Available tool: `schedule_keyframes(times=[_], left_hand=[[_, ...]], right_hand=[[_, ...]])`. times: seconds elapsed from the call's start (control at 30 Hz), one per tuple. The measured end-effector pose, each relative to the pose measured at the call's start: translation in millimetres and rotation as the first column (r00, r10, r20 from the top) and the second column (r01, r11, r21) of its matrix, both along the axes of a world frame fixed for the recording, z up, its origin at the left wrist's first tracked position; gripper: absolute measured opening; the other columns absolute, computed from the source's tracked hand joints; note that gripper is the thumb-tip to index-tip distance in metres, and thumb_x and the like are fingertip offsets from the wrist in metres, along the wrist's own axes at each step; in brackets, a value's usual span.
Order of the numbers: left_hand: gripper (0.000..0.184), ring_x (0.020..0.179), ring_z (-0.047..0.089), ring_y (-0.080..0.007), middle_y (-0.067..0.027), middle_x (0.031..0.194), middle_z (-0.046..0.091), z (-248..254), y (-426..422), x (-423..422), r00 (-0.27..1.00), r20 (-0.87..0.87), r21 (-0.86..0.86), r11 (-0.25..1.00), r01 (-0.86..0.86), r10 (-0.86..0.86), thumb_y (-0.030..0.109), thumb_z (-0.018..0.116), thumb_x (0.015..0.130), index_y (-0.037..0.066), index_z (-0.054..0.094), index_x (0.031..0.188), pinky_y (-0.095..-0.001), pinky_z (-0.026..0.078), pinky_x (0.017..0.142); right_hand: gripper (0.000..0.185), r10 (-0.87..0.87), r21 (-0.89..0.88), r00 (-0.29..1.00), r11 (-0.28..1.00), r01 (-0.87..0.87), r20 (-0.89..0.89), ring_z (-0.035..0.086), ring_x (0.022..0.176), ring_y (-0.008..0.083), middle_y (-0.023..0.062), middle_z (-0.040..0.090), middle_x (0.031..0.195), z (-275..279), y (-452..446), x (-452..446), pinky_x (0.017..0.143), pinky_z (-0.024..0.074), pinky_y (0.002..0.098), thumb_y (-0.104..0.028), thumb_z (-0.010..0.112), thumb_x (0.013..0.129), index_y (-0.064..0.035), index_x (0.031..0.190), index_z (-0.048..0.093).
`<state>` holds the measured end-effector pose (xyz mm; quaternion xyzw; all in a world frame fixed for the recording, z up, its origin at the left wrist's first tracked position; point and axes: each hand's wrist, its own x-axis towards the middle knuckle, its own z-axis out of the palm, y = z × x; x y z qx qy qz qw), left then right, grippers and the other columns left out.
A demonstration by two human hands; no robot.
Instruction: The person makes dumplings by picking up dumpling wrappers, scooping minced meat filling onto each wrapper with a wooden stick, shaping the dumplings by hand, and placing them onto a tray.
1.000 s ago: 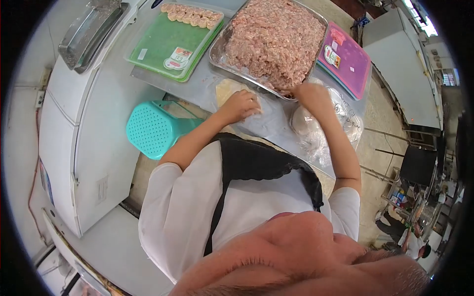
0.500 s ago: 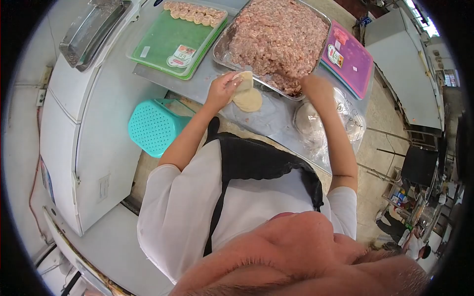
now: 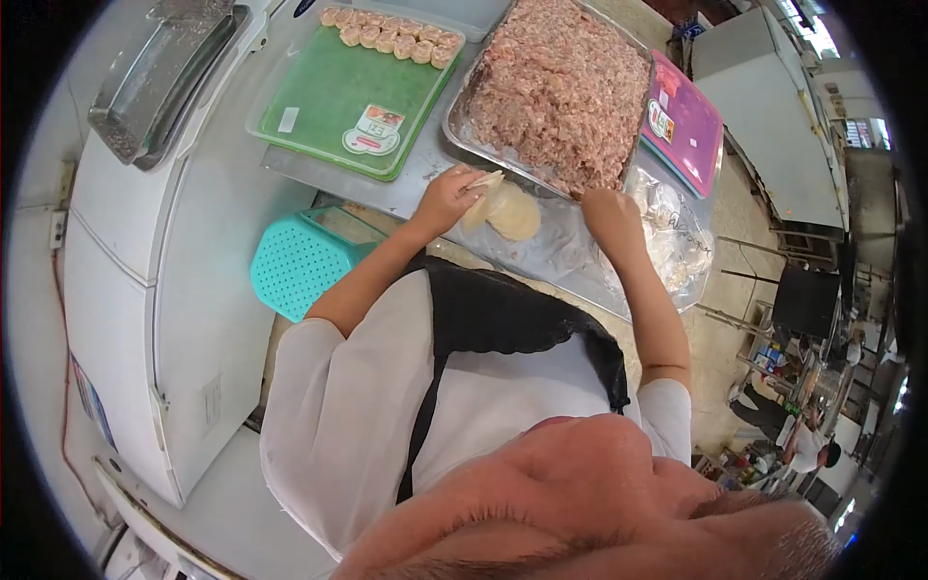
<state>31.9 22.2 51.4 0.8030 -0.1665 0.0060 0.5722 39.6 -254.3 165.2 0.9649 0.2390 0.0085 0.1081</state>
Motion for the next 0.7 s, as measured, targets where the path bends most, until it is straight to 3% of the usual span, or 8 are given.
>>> schedule_keyframes(times=[0.1, 0.2, 0.3, 0.4, 0.53, 0.63, 0.7], left_hand=[[0.028, 0.09, 0.059, -0.0253, -0.0134, 0.096, 0.061, 4, 7, 2, 0.972, -0.225, -0.107, 0.993, 0.046, -0.07, 0.019, 0.058, 0.089, -0.001, 0.063, 0.108, -0.0312, 0.045, 0.083], [0.031, 0.091, 0.06, -0.0199, -0.0108, 0.099, 0.063, -14, 10, 7, 0.954, -0.275, -0.35, 0.937, 0.011, -0.115, 0.022, 0.055, 0.091, -0.002, 0.063, 0.109, -0.0297, 0.044, 0.085], [0.033, 0.098, 0.057, -0.014, -0.0065, 0.101, 0.064, -11, 16, 8, 0.889, -0.382, -0.477, 0.878, 0.045, -0.253, 0.023, 0.054, 0.093, -0.005, 0.062, 0.109, -0.027, 0.042, 0.088], [0.031, 0.092, 0.058, -0.0126, -0.0049, 0.099, 0.064, -5, 19, 11, 0.861, -0.413, -0.417, 0.902, 0.111, -0.297, 0.023, 0.054, 0.094, -0.003, 0.063, 0.108, -0.026, 0.044, 0.084], [0.026, 0.085, 0.059, -0.01, -0.0045, 0.098, 0.063, 1, 16, 12, 0.76, -0.532, -0.519, 0.853, 0.056, -0.374, 0.02, 0.057, 0.093, -0.002, 0.062, 0.106, -0.0235, 0.047, 0.076], [0.021, 0.083, 0.06, -0.0097, -0.0048, 0.095, 0.064, 6, 6, 11, 0.721, -0.555, -0.675, 0.732, -0.098, -0.415, 0.014, 0.062, 0.09, -0.001, 0.062, 0.104, -0.0239, 0.05, 0.073], [0.019, 0.084, 0.061, -0.0111, -0.0056, 0.094, 0.064, 9, -3, 9, 0.714, -0.567, -0.732, 0.65, -0.206, -0.411, 0.011, 0.063, 0.088, -0.001, 0.062, 0.104, -0.0252, 0.052, 0.073]], right_hand=[[0.015, -0.001, 0.031, 1.0, 1.0, 0.001, 0.007, 0.066, 0.061, 0.0302, 0.016, 0.064, 0.064, -11, 31, 11, 0.051, 0.0521, 0.0386, -0.009, 0.054, 0.074, -0.0043, 0.066, 0.066], [0.015, -0.012, -0.037, 1.0, 0.999, 0.013, 0.024, 0.067, 0.062, 0.0292, 0.0164, 0.064, 0.064, -8, 66, 14, 0.051, 0.052, 0.0383, -0.009, 0.054, 0.074, -0.0053, 0.067, 0.067], [0.017, -0.002, 0.029, 1.0, 1.0, 0.003, -0.009, 0.067, 0.064, 0.0302, 0.0171, 0.064, 0.066, -11, 86, 22, 0.053, 0.0528, 0.0396, -0.009, 0.053, 0.076, -0.0041, 0.068, 0.067], [0.019, -0.016, 0.072, 0.997, 0.997, 0.021, -0.077, 0.067, 0.067, 0.0329, 0.0181, 0.065, 0.069, -21, 98, 32, 0.057, 0.0534, 0.0411, -0.011, 0.052, 0.079, -0.0025, 0.07, 0.067], [0.024, 0.02, 0.247, 0.982, 0.969, 0.028, -0.189, 0.065, 0.07, 0.0375, 0.0202, 0.064, 0.072, -32, 91, 47, 0.06, 0.0519, 0.0431, -0.018, 0.054, 0.086, -0.0012, 0.076, 0.067], [0.032, -0.035, 0.537, 0.923, 0.805, 0.253, -0.383, 0.063, 0.058, 0.0271, 0.0132, 0.062, 0.064, -41, 68, 50, 0.054, 0.0466, 0.0368, -0.029, 0.055, 0.091, -0.0012, 0.084, 0.068], [0.034, -0.041, 0.686, 0.82, 0.525, 0.504, -0.571, 0.053, 0.053, 0.0162, 0.0043, 0.057, 0.061, -44, 58, 37, 0.05, 0.0396, 0.0306, -0.032, 0.057, 0.091, -0.001, 0.086, 0.068]])
